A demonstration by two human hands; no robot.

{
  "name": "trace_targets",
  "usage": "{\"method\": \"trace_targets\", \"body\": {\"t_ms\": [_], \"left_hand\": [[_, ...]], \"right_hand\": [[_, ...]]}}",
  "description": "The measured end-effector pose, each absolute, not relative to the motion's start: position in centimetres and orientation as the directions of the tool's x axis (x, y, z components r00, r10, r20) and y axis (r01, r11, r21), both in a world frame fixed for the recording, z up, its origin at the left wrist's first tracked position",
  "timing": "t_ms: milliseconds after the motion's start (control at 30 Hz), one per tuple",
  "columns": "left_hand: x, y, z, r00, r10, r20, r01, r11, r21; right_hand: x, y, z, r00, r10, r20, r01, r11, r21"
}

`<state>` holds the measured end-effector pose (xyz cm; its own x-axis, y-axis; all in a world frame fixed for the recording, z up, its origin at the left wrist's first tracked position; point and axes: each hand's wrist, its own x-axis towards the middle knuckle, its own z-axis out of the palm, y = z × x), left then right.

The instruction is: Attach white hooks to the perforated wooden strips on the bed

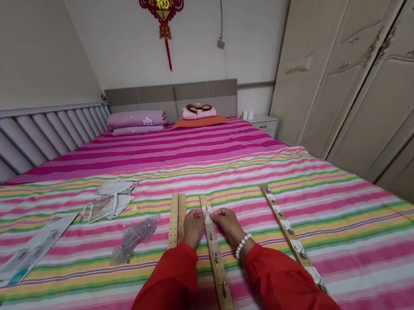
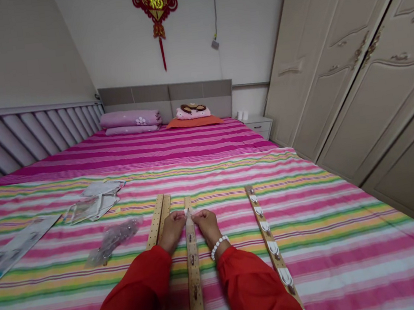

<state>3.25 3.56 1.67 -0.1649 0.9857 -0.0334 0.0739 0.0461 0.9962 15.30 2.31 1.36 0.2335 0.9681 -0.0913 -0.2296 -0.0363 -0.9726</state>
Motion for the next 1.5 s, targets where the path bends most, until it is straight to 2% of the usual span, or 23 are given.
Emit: {"method": "trace_targets", "body": {"t_ms": [167, 300, 367, 500, 633, 767, 933, 1067, 1233, 1367, 1500], "left_hand": [[2.8, 3.3, 3.6, -0.11, 0.994, 0.025, 0.017, -0.023, 1.0], [1.9, 3.3, 6.2, -0.122, 0.981, 0.15, 0.088, -0.14, 0.986], [1.5, 3.4, 7.3, -0.09, 0.972, 0.219, 0.132, -0.206, 0.97], [1.3, 3.4, 8.4, 0.023, 0.948, 0.318, 0.212, -0.316, 0.925], [1.6, 3.3, 8.2, 0.138, 0.965, 0.224, 0.215, -0.25, 0.944], [1.9, 3.3, 7.6, 0.198, 0.974, 0.114, 0.134, -0.142, 0.981], [2.3, 3.3, 6.5, 0.085, 0.996, 0.01, 0.013, -0.012, 1.0], [2.7, 3.1, 5.4, -0.04, 0.996, -0.075, -0.02, 0.074, 0.997], [2.8, 3.1, 4.4, -0.068, 0.994, -0.087, 0.049, 0.091, 0.995], [2.5, 3.3, 3.6, -0.046, 0.998, -0.041, 0.141, 0.047, 0.989], [2.3, 3.5, 3.0, -0.066, 0.996, -0.055, 0.259, 0.071, 0.963]], "right_hand": [[15.5, 2.0, 2.8, 0.197, 0.977, -0.076, -0.328, -0.007, -0.945], [16.2, 2.2, 4.5, 0.162, 0.985, -0.052, -0.406, 0.019, -0.914], [16.6, 2.3, 5.4, 0.131, 0.991, 0.008, -0.368, 0.056, -0.928], [17.5, 2.7, 6.9, 0.058, 0.983, 0.173, -0.175, 0.181, -0.968], [17.7, 3.1, 7.5, 0.016, 0.97, 0.243, -0.068, 0.243, -0.968], [17.3, 3.3, 7.3, 0.014, 0.973, 0.229, -0.117, 0.229, -0.966], [17.0, 3.0, 5.9, 0.117, 0.988, 0.099, -0.299, 0.13, -0.945], [16.8, 2.5, 4.2, 0.083, 0.996, -0.034, -0.339, -0.004, -0.941], [16.2, 2.6, 2.4, 0.089, 0.994, -0.062, -0.379, -0.023, -0.925], [15.9, 2.8, 1.4, 0.111, 0.992, -0.054, -0.359, -0.01, -0.933], [15.8, 2.7, 0.9, 0.115, 0.992, -0.053, -0.327, -0.013, -0.945]]}}
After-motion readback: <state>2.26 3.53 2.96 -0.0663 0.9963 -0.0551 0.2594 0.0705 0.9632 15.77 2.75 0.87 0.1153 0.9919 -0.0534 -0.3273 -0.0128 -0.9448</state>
